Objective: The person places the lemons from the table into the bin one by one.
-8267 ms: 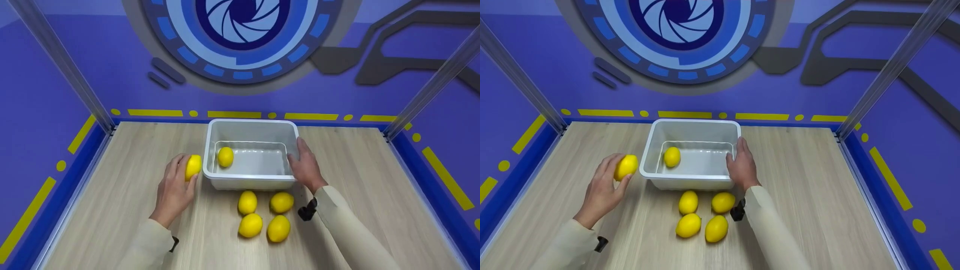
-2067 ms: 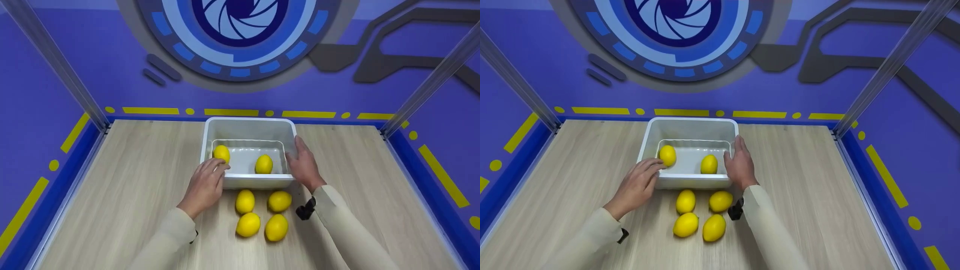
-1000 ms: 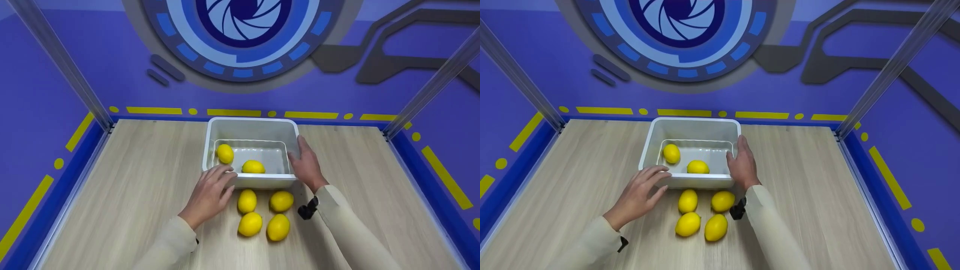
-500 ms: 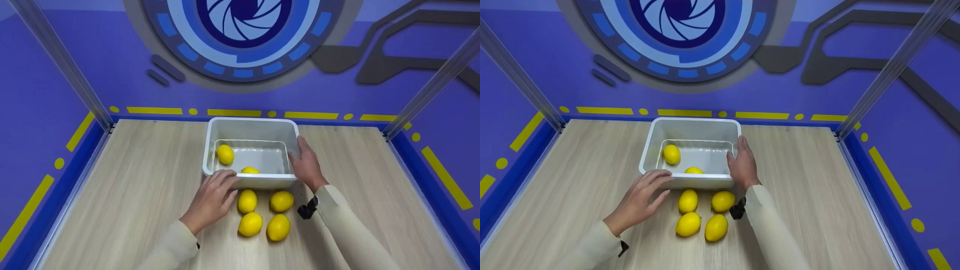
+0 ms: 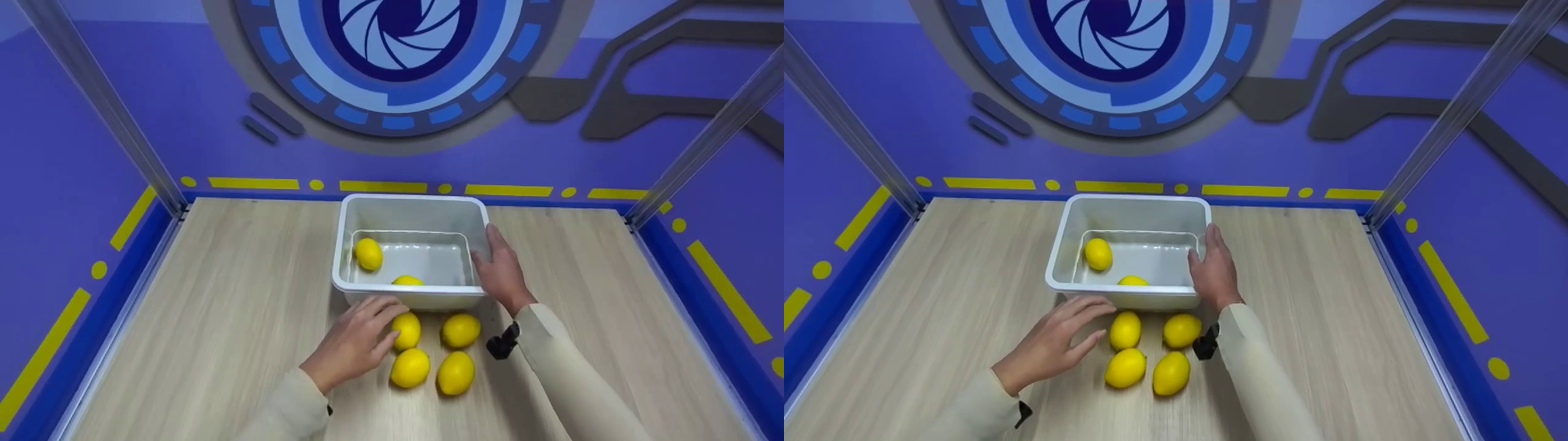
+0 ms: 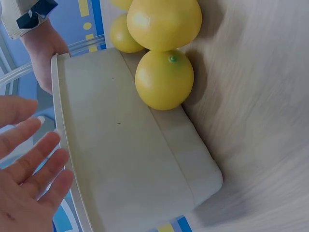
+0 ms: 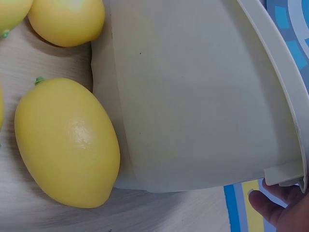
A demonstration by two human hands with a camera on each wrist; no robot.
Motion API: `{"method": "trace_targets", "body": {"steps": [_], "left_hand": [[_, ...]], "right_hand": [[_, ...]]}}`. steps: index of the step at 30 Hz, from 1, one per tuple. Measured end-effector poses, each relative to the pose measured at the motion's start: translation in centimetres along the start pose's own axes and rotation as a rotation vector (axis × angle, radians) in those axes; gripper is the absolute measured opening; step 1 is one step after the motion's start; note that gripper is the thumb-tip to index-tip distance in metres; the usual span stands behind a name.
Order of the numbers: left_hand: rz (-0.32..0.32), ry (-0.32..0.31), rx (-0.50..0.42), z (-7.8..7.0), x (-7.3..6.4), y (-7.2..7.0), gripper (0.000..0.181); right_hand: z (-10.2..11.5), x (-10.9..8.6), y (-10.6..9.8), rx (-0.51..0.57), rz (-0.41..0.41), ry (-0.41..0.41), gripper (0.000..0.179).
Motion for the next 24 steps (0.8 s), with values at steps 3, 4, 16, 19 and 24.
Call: {"method": "trace_targets", "body": {"steps": [3,4,16,19,24], "left_hand": [[0.055,0.006,-0.008,-0.2,-0.1,0.5,0.037],[0.075,0.010,-0.007,-0.2,-0.1,0.7,0.037],[0.296,0.050,-0.060,-1.4,-1.1,5.3,0.045],[0.298,0.084,-0.050,-1.6,-1.3,6.1,0.044],[0.288,0.126,-0.014,-2.1,-1.1,6.6,0.043]], "right_hand": [[-0.1,0.0,0.1,0.000,0.000,0.006,0.071],[-0.2,0.0,0.1,0.000,0.002,0.012,0.071],[-0.2,-0.4,0.0,0.001,0.010,0.021,0.072],[-0.1,-0.4,0.0,-0.002,0.006,0.001,0.071],[0.0,-0.2,-0.2,-0.019,-0.007,-0.026,0.072]]}}
Point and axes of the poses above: each hand's wrist, its own x-axis towards the middle knuckle, its own y-axis out of the palm, z = x × y, the point moved 5 cm from there along x, towards the middle knuckle, and after that the axes turned 2 degrees about x, right-handed, at the moved point
